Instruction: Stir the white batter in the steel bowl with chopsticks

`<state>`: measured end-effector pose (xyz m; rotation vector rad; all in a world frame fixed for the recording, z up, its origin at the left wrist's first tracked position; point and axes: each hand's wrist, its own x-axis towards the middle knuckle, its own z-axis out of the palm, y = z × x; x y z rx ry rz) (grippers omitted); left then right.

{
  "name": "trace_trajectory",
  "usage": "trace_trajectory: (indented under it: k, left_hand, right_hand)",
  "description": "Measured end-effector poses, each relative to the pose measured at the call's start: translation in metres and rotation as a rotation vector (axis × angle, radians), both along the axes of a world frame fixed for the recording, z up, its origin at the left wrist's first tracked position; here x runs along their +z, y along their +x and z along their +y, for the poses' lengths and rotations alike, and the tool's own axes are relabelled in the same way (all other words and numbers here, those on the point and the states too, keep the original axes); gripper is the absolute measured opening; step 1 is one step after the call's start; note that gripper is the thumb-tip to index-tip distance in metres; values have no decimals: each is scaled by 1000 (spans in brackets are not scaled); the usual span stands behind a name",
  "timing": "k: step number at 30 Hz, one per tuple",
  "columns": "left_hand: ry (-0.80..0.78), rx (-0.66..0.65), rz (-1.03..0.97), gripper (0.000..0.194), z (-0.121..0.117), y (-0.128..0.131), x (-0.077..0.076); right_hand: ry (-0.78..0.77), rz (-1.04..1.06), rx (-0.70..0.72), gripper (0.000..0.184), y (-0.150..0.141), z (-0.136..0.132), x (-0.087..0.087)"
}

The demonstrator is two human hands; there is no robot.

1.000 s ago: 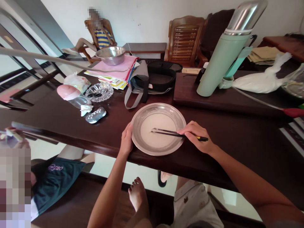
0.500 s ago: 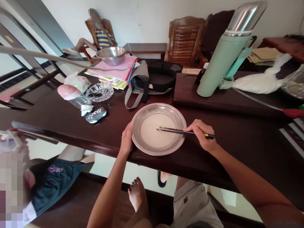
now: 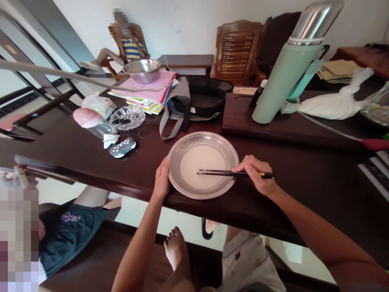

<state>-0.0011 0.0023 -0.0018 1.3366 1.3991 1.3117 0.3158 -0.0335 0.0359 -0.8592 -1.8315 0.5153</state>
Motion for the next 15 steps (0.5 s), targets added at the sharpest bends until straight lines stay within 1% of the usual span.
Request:
trace_trajectory:
  k: [2,4,7,9,10,13,15]
  left_hand:
    - [3,9,-1,49,0,0,0]
    - [0,10,3,49,0,0,0]
    - [-4,-2,5,50,0,0,0]
    - [-6,-3,6,50,0,0,0]
    - [-8,-2,3,50,0,0,0]
    - [-13,5,-3,51,-1,0,1]
    - [-16,12,4,52,-1,0,2]
  right_hand:
    - [12,-98,22,19,-2,0,0]
    - [39,-131,-5,16,-2,1,0]
    - [44,-18,-64,24,2,1,0]
    - [21,43,-54,29,2,1,0]
    - [7,35,-33,29,2,1,0]
    - [11,-94,14,20,-2,0,0]
    - [33,-136,-9,16,-3,1,0]
